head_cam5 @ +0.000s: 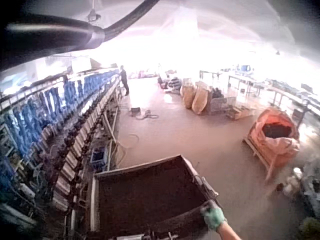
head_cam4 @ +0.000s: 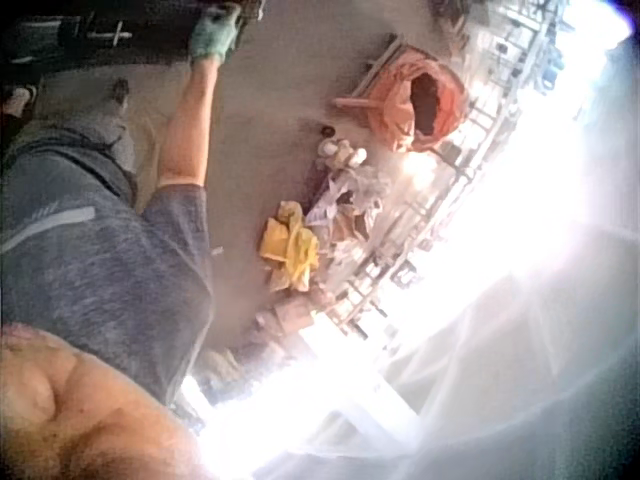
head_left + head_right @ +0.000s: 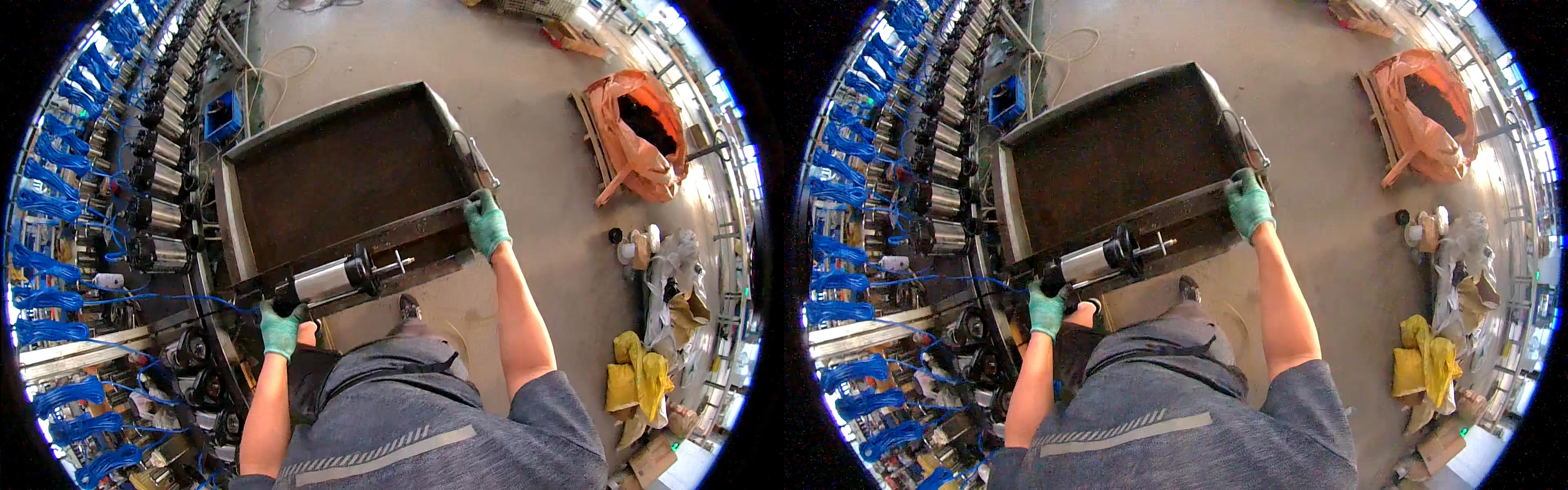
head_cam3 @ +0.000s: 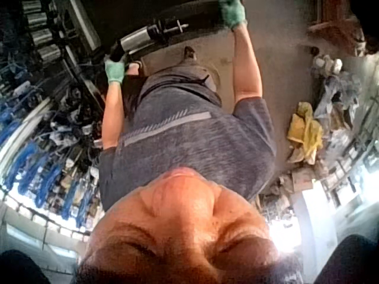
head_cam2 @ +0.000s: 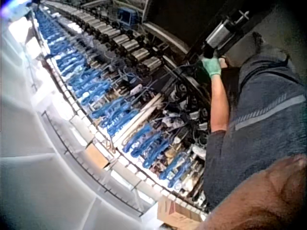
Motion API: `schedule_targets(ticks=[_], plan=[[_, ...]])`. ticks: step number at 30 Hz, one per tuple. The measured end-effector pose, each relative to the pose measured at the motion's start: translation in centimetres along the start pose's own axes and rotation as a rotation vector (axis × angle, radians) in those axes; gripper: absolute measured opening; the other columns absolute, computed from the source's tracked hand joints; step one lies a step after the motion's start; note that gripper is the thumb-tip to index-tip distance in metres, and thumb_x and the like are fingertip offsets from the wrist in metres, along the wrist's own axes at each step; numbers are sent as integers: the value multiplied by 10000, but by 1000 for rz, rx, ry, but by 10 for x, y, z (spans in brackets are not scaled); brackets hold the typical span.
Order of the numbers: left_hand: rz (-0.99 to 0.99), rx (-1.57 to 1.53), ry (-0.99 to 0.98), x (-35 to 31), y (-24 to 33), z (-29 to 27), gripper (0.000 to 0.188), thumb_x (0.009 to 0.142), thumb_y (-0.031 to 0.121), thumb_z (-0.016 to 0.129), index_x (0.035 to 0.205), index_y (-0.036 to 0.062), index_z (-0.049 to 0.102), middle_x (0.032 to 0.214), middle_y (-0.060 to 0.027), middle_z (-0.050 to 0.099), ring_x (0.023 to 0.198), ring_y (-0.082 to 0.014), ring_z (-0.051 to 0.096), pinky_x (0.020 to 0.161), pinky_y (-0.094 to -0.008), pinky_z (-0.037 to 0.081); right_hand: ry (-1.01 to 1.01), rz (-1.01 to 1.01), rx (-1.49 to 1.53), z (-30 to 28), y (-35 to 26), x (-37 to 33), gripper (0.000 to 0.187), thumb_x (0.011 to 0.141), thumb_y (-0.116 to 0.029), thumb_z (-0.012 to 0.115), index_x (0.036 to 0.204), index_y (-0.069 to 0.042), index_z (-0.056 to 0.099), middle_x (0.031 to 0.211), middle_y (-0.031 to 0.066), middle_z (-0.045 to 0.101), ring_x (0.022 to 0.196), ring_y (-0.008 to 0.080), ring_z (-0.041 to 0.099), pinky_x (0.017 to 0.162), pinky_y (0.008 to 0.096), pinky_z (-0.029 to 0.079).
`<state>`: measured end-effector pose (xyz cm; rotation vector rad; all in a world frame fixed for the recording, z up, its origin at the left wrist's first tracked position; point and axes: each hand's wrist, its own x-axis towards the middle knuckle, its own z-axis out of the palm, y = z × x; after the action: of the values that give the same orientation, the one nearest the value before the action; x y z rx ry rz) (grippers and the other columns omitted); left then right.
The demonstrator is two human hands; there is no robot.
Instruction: The person repeatedly picks up a cylindrical metal pump from a large metal tray, connects a blue hose to its inlet, and places it back in the tray. The person wears green gloves and performs this repetitive cycle in a workshop environment filled with similar equipment.
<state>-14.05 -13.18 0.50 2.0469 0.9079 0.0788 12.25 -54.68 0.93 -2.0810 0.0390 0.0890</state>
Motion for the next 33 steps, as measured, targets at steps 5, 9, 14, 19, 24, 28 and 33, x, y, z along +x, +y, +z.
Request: schedule_targets(ticks=[5,9,14,19,24,28,33], plan=[[20,-64,-10,2,-6,5,622,742,87,919,1213,-4,523,1104,-115,699,966,-213,649,875,-356,547,-304,211,342,52,18,-50,108,923,-122,599,984,-43,642,787,12,609,697,121,511,652,304,477],[39,-78,-17,-8,20,-1,603,739,60,916,1195,-2,526,1102,-107,697,966,-204,644,876,-356,545,-420,325,448,72,-1,-66,197,948,-142,515,923,-57,691,767,-2,597,668,115,543,606,286,456],[45,-56,-38,2,-1,0,629,727,103,933,1195,-12,528,1114,-131,702,975,-224,656,878,-361,545,-424,439,542,81,-14,-71,215,945,-130,460,875,-106,662,679,-9,562,509,94,484,430,255,334],[59,88,4,3,3,-3,698,699,228,962,1186,-28,532,1087,-173,716,964,-270,678,871,-385,551,-401,439,591,88,-9,-69,218,948,-150,465,839,-114,650,660,-16,533,494,88,473,418,254,320],[66,127,8,1,12,-5,729,686,296,969,1186,-28,548,1073,-190,733,947,-298,702,859,-402,559,-376,414,570,95,-5,-69,247,955,-169,459,813,-105,651,671,-16,529,524,92,482,440,260,343],[62,154,-7,2,11,-8,734,693,335,960,1190,-23,555,1085,-203,737,954,-316,714,849,-408,563,-367,479,551,91,-18,-71,237,946,-167,459,803,-114,640,627,-20,493,468,89,444,408,251,307],[63,150,-12,2,15,-7,706,708,298,952,1195,-19,551,1084,-196,738,956,-318,713,848,-409,561,-395,494,567,92,-8,-71,240,963,-186,465,832,-108,650,652,-10,509,514,109,474,434,285,345]])
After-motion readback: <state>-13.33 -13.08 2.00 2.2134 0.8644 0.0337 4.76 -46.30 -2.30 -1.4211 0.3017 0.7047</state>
